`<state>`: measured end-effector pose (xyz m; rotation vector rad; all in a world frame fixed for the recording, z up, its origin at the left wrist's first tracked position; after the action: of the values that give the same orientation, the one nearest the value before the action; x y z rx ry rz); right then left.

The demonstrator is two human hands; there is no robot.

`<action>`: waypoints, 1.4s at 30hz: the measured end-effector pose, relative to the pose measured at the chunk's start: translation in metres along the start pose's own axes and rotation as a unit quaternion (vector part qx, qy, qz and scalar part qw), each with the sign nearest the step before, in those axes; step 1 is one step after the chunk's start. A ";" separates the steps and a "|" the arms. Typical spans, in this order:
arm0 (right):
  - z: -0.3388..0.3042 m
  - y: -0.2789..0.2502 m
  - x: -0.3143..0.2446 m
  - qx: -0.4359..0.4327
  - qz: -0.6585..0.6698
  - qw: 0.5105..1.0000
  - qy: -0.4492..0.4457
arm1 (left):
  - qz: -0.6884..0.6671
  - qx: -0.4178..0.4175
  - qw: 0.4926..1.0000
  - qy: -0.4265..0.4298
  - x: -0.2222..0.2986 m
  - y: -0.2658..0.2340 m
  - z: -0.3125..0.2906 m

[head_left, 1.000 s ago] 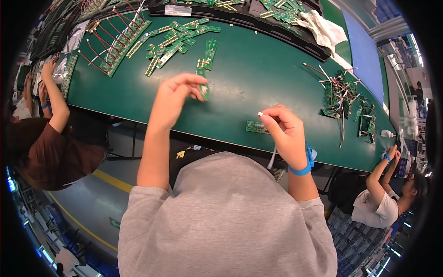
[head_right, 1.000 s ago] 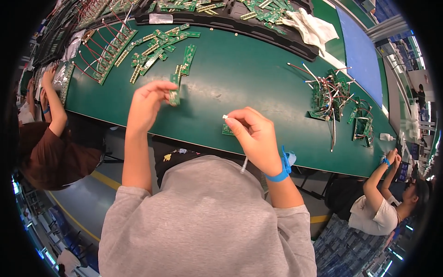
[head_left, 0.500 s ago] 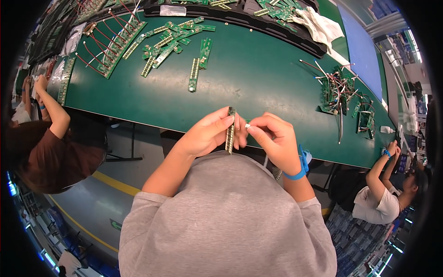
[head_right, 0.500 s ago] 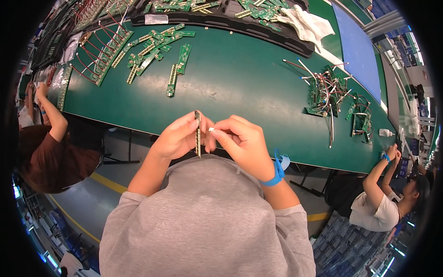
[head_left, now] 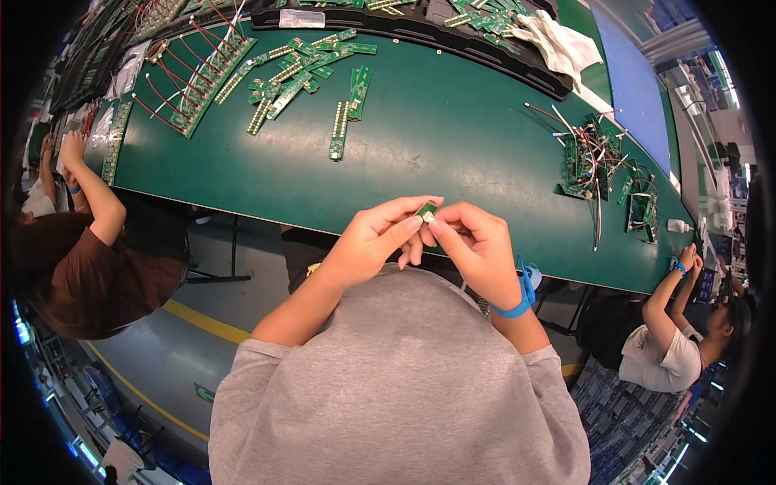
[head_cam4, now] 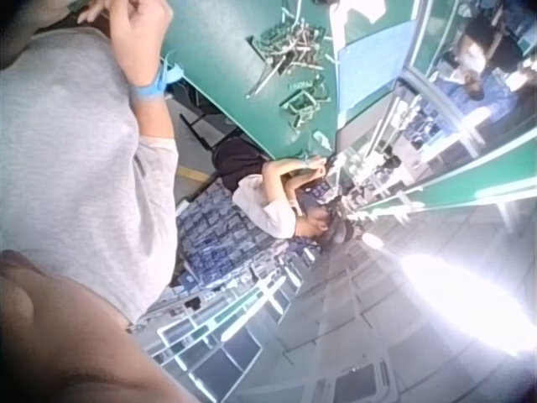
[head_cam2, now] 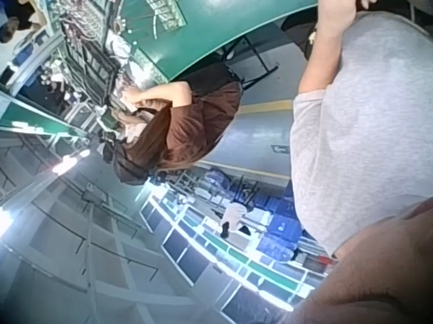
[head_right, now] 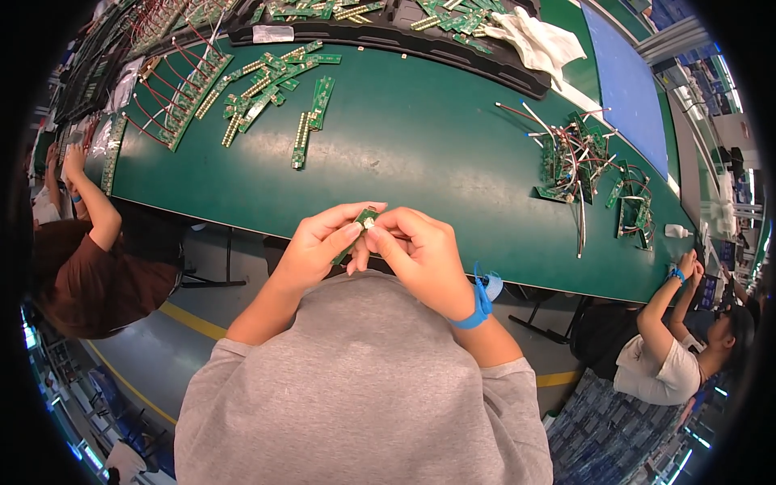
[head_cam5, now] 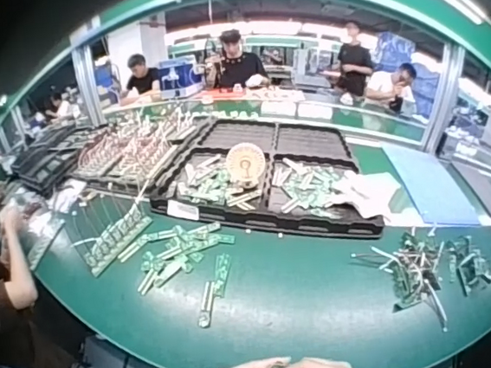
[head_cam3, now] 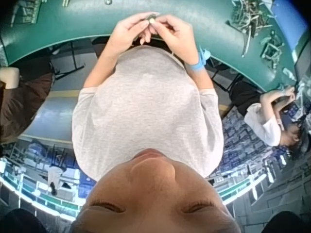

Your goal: The person connects wires to circuit boards by hand and sets the assembled circuit boards on the table.

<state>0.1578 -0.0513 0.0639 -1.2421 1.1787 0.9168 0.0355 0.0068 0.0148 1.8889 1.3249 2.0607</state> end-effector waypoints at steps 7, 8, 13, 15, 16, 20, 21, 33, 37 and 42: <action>-0.002 -0.003 0.004 0.015 -0.002 1.000 0.008 | 0.185 0.028 0.979 0.084 0.010 0.007 -0.006; -0.002 -0.004 0.005 0.017 -0.050 0.999 0.010 | 0.258 0.040 0.960 0.103 0.012 0.008 -0.007; -0.004 -0.002 0.008 0.033 -0.071 0.997 0.024 | 0.389 0.087 0.893 0.208 0.015 0.017 -0.007; -0.004 -0.002 0.011 0.031 -0.115 0.992 0.029 | 0.412 0.092 0.878 0.226 0.016 0.018 -0.007; -0.004 -0.002 0.013 0.040 -0.125 0.991 0.018 | 0.417 0.088 0.876 0.225 0.016 0.019 -0.007; -0.004 -0.002 0.014 0.045 -0.107 0.993 0.022 | 0.425 0.058 0.883 0.191 0.016 0.019 -0.007; -0.003 -0.002 0.015 0.046 -0.107 0.993 0.022 | 0.425 0.057 0.883 0.191 0.016 0.017 -0.007; 0.005 -0.001 0.008 0.014 -0.118 0.993 0.003 | 0.195 0.044 0.978 0.060 0.010 0.004 -0.006; 0.005 -0.001 0.005 -0.040 -0.159 0.986 0.030 | 0.138 0.032 0.990 0.008 0.006 0.002 -0.004; 0.002 -0.021 -0.009 0.067 -0.196 0.972 -0.107 | 0.005 0.064 0.997 -0.038 -0.003 -0.004 0.005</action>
<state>0.1766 -0.0519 0.0765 -1.1787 0.7739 0.6438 0.0382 0.0107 0.0096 2.0061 1.4662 1.9284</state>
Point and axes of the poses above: each hand's wrist, its own z-axis towards the middle knuckle, its own y-axis out of the palm, x = y × z, the point moved 4 cm from there along z, towards the middle knuckle, and after that the axes turned 6 degrees about -z, right-handed, at the moved point
